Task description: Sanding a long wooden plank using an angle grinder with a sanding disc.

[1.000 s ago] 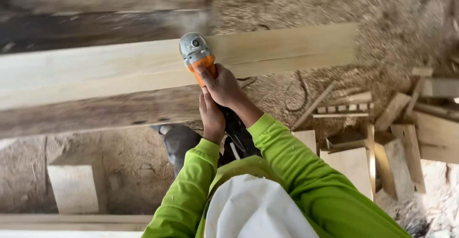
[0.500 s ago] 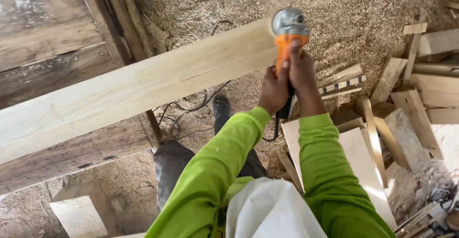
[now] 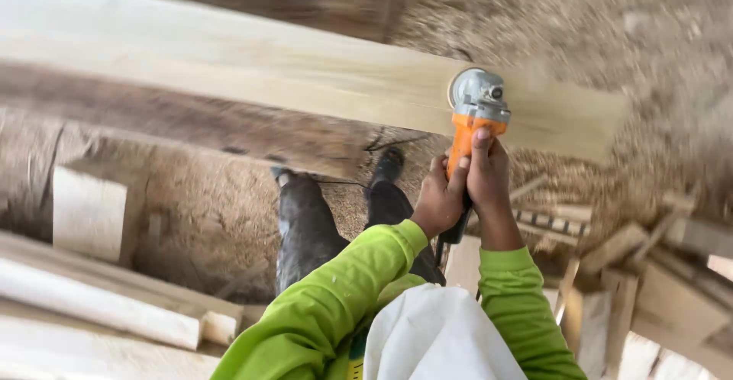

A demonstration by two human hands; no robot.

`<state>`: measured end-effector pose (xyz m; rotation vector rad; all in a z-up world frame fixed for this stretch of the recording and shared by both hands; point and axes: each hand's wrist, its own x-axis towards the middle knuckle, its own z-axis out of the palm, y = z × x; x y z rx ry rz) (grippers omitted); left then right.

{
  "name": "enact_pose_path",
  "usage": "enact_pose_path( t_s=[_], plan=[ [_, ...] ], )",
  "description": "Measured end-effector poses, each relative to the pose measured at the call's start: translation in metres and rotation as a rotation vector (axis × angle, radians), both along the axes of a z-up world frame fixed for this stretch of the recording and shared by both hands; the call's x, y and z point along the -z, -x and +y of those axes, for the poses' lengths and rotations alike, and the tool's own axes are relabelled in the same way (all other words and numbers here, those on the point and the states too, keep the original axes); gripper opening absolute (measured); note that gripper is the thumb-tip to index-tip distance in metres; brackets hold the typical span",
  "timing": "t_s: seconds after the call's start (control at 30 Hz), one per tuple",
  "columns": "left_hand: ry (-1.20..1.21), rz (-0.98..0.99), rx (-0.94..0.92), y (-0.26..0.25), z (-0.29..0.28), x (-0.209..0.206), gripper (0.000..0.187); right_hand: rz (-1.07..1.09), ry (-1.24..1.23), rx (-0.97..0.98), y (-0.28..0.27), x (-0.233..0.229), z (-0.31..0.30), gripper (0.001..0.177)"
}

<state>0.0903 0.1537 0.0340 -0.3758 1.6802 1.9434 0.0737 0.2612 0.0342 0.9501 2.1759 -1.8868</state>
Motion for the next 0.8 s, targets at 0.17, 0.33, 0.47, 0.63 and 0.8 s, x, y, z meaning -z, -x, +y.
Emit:
enact_pose_path(
  t_s=[0.17, 0.33, 0.47, 0.63, 0.8],
  plan=[
    [0.029, -0.023, -0.244, 0.036, -0.132, -0.005, 0.061, 0.052, 0.12, -0.217, 0.065, -0.011, -0.146, 0.061],
    [0.208, -0.158, -0.281, 0.086, -0.293, 0.036, 0.048, 0.117, 0.118, -0.469, 0.139, 0.023, -0.31, 0.06],
    [0.562, 0.486, -0.316, 0.116, -0.45, 0.105, 0.037, 0.192, 0.132, -0.602, 0.2, 0.044, -0.484, 0.065],
    [-0.002, -0.107, -0.583, 0.158, -0.519, 0.0, 0.067, 0.241, -0.079, -0.648, 0.223, 0.046, -0.563, 0.075],
    [-0.095, 0.188, -0.504, 0.119, -0.429, 0.036, 0.06, 0.172, 0.074, -0.613, 0.18, 0.006, -0.463, 0.069]
  ],
)
